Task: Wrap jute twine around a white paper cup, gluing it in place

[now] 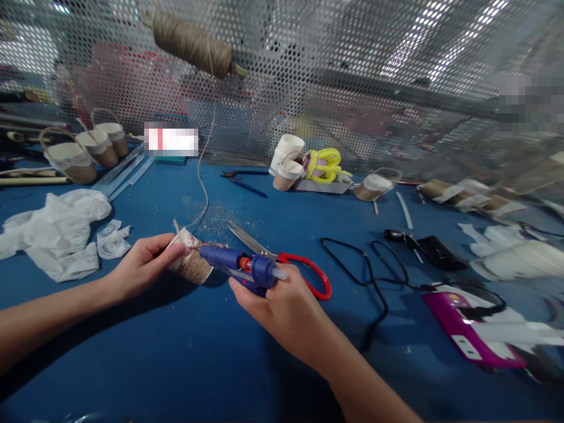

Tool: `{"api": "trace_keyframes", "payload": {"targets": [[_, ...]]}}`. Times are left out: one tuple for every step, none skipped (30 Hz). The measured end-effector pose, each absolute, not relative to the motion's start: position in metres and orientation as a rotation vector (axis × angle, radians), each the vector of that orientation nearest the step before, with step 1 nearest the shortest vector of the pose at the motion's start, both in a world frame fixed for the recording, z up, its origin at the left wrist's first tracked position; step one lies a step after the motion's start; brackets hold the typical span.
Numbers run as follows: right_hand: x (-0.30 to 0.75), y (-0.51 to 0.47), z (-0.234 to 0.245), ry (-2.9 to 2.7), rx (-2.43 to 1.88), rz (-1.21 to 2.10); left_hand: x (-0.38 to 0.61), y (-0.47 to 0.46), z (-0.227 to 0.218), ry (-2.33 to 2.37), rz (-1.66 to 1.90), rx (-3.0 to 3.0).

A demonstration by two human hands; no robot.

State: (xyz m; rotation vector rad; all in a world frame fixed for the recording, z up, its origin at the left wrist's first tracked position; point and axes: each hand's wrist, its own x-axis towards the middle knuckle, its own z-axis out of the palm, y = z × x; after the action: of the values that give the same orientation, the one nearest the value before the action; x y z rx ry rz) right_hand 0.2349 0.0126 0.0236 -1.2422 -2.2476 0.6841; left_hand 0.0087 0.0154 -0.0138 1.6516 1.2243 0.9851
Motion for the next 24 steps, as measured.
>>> {"api": "trace_keyframes", "payload": {"targets": [[0.233, 0.012, 0.025, -2.198, -1.264, 0.725, 0.008, 0.015, -0.014, 1.23, 0.981, 1.654], [0.232, 0.011, 0.026, -2.166, -1.283, 0.759, 0.008, 0.015, -0.014, 1.237, 0.975, 1.654], [0.231, 0.01, 0.027, -2.145, -1.299, 0.773, 0.008, 0.015, -0.015, 1.246, 0.967, 1.655], [0.23, 0.009, 0.029, -2.137, -1.308, 0.789, 0.008, 0.015, -0.015, 1.254, 0.96, 1.655], [0.229, 0.009, 0.03, -2.135, -1.306, 0.808, 0.008, 0.015, -0.015, 1.26, 0.956, 1.655], [0.229, 0.009, 0.03, -2.13, -1.305, 0.828, 0.008, 0.015, -0.015, 1.264, 0.952, 1.654], [0.229, 0.009, 0.031, -2.126, -1.305, 0.85, 0.008, 0.015, -0.015, 1.265, 0.95, 1.653], [0.229, 0.009, 0.031, -2.116, -1.31, 0.862, 0.008, 0.015, -0.015, 1.263, 0.949, 1.651], [0.23, 0.009, 0.031, -2.119, -1.313, 0.868, 0.008, 0.015, -0.015, 1.261, 0.949, 1.648], [0.23, 0.009, 0.031, -2.136, -1.315, 0.87, 0.008, 0.015, -0.015, 1.255, 0.95, 1.642], [0.23, 0.009, 0.031, -2.15, -1.315, 0.863, 0.008, 0.015, -0.015, 1.246, 0.951, 1.636], [0.23, 0.008, 0.032, -2.161, -1.313, 0.859, 0.008, 0.015, -0.015, 1.235, 0.952, 1.63], [0.23, 0.008, 0.033, -2.166, -1.314, 0.86, 0.008, 0.015, -0.015, 1.226, 0.956, 1.625], [0.23, 0.007, 0.034, -2.17, -1.317, 0.865, 0.008, 0.015, -0.015, 1.221, 0.96, 1.62], [0.229, 0.007, 0.035, -2.177, -1.318, 0.873, 0.008, 0.015, -0.014, 1.223, 0.964, 1.616], [0.229, 0.006, 0.036, -2.178, -1.321, 0.878, 0.009, 0.015, -0.014, 1.227, 0.967, 1.613], [0.228, 0.006, 0.037, -2.183, -1.325, 0.883, 0.009, 0.015, -0.014, 1.23, 0.97, 1.611], [0.228, 0.006, 0.037, -2.184, -1.327, 0.879, 0.009, 0.015, -0.014, 1.229, 0.971, 1.61], [0.228, 0.007, 0.037, -2.184, -1.322, 0.863, 0.009, 0.015, -0.014, 1.223, 0.971, 1.611], [0.228, 0.008, 0.037, -2.187, -1.326, 0.834, 0.009, 0.015, -0.014, 1.221, 0.97, 1.615], [0.229, 0.009, 0.035, -2.194, -1.335, 0.8, 0.009, 0.015, -0.014, 1.221, 0.968, 1.624], [0.23, 0.01, 0.034, -2.206, -1.342, 0.766, 0.008, 0.015, -0.015, 1.225, 0.965, 1.633], [0.231, 0.012, 0.032, -2.226, -1.339, 0.736, 0.008, 0.015, -0.015, 1.23, 0.962, 1.643], [0.233, 0.013, 0.031, -2.244, -1.326, 0.698, 0.008, 0.016, -0.016, 1.234, 0.96, 1.652]]}}
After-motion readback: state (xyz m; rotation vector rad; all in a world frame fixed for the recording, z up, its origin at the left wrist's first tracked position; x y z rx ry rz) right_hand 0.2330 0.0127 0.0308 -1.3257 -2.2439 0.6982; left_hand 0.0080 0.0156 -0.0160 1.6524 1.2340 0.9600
